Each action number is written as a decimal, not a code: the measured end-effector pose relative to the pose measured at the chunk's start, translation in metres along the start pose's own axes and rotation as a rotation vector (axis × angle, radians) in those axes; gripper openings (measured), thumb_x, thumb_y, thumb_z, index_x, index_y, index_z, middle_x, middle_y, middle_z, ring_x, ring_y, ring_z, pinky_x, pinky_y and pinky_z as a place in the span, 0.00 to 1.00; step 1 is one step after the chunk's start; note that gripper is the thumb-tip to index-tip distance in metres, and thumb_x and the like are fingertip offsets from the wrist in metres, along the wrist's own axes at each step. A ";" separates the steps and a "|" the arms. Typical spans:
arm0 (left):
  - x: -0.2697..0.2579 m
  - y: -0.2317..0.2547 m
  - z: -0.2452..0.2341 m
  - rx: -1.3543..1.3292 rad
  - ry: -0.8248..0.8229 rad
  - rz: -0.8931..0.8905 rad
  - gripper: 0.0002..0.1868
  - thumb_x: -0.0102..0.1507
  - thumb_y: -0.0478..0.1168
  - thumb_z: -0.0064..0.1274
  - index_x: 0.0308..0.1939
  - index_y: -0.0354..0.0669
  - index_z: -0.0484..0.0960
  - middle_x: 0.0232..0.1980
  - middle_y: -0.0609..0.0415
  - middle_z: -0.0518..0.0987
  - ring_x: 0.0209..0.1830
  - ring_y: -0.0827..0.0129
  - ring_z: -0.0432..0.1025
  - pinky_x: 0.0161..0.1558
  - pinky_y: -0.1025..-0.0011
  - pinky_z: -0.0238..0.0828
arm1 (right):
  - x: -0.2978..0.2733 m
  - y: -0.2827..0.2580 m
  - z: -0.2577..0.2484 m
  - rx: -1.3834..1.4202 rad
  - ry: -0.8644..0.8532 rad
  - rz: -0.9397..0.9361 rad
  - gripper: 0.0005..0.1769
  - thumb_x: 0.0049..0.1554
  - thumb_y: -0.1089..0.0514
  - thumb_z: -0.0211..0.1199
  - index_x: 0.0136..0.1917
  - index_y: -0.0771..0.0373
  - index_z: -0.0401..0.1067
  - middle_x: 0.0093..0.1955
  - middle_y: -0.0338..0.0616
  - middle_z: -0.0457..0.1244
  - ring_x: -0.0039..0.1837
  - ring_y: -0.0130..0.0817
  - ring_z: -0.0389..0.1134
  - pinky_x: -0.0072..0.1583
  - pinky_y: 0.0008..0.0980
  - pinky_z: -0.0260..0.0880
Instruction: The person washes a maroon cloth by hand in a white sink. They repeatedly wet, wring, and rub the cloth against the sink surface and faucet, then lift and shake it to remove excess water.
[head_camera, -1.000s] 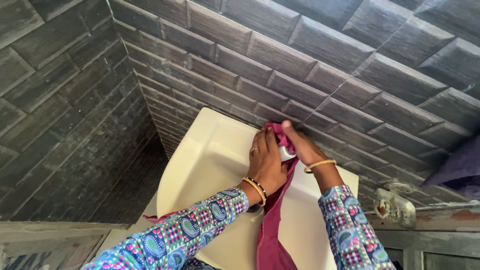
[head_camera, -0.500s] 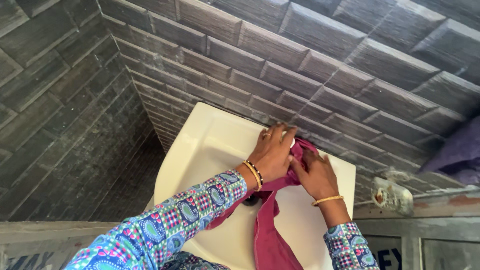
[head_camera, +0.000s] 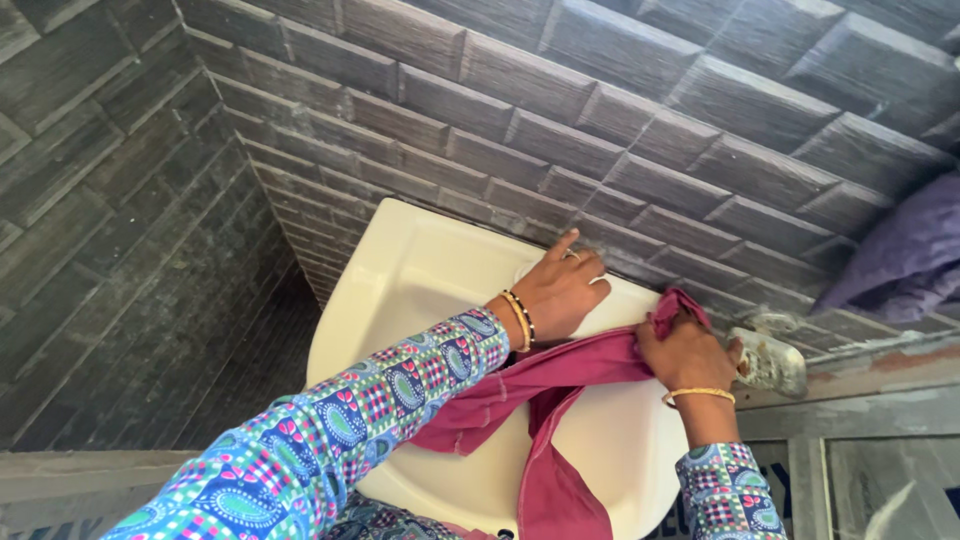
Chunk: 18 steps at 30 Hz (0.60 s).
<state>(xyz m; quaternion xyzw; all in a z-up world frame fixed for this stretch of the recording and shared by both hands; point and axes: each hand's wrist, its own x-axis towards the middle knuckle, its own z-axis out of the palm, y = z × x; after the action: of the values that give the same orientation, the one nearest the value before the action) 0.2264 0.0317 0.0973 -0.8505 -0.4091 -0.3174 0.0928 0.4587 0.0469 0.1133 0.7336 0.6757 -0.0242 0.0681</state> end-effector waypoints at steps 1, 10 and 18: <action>-0.002 -0.001 0.000 0.004 -0.026 0.004 0.07 0.57 0.35 0.51 0.37 0.43 0.84 0.49 0.46 0.80 0.62 0.54 0.71 0.74 0.42 0.52 | -0.001 0.003 -0.001 -0.006 -0.024 0.031 0.42 0.60 0.27 0.45 0.66 0.62 0.73 0.63 0.64 0.68 0.69 0.57 0.67 0.79 0.62 0.41; -0.002 0.008 -0.002 0.035 -0.010 -0.024 0.06 0.53 0.37 0.52 0.26 0.44 0.84 0.34 0.51 0.81 0.53 0.56 0.73 0.72 0.45 0.52 | -0.008 0.012 0.032 -0.009 -0.063 0.139 0.41 0.63 0.36 0.42 0.65 0.78 0.68 0.62 0.71 0.67 0.64 0.62 0.70 0.66 0.51 0.68; 0.001 0.008 -0.002 0.002 -0.005 -0.054 0.07 0.54 0.36 0.51 0.24 0.43 0.83 0.32 0.52 0.81 0.51 0.58 0.73 0.71 0.46 0.54 | 0.058 0.010 0.072 -0.015 0.238 0.013 0.47 0.62 0.39 0.45 0.73 0.88 0.54 0.69 0.78 0.58 0.68 0.68 0.64 0.70 0.57 0.60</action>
<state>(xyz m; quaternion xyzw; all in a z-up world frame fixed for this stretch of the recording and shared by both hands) 0.2322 0.0263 0.0998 -0.8399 -0.4323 -0.3171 0.0839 0.4773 0.0943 0.0357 0.7351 0.6744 0.0688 -0.0069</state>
